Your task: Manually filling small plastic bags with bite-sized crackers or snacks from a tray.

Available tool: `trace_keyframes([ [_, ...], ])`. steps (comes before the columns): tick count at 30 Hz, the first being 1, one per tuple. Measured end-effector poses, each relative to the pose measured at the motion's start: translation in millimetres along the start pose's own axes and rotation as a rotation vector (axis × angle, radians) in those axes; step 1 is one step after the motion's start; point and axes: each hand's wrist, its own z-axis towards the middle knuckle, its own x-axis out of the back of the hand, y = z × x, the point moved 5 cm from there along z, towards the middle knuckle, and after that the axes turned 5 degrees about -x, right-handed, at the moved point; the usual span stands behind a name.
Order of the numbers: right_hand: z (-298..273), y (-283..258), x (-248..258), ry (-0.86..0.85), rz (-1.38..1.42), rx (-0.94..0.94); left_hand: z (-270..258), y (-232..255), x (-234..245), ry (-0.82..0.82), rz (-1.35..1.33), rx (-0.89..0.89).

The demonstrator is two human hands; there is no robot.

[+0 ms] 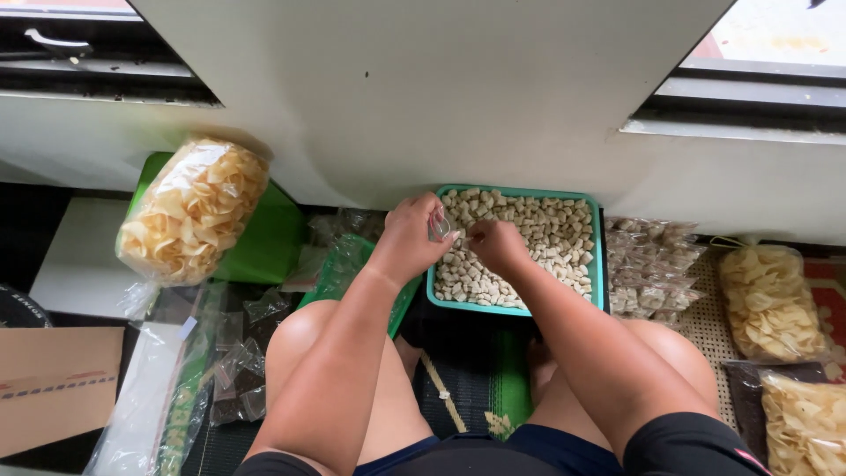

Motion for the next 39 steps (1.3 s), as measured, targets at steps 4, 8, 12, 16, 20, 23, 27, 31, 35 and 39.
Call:
trace_keyframes([
  [4,-22,-26,59,0.091,0.083,0.007,-1,17,-2,-0.038,-0.042,-0.02],
  [8,-60,-49,118,0.131,0.356,-0.013,2,28,-10,-0.1,0.009,-0.046],
  [12,-87,-55,147,0.15,0.575,0.071,6,36,-20,-0.143,0.062,-0.063],
  [16,-108,-71,168,0.188,0.618,0.218,11,27,-41,-0.158,0.137,-0.073],
  [20,-112,-69,165,0.189,0.557,0.262,14,24,-58,-0.154,0.141,-0.081],
  [23,-113,-70,158,0.193,0.503,0.265,16,24,-73,-0.154,0.159,-0.103],
  [27,-106,-61,143,0.188,0.372,0.22,18,13,-101,-0.172,0.215,-0.112],
  [31,-95,-52,129,0.243,0.304,0.253,17,17,-106,-0.208,0.195,-0.128],
  [35,-93,-54,119,0.274,0.268,0.329,16,19,-104,-0.194,0.204,-0.172],
  [39,-80,-45,92,0.32,0.225,0.36,16,7,-113,-0.171,0.157,-0.205],
])
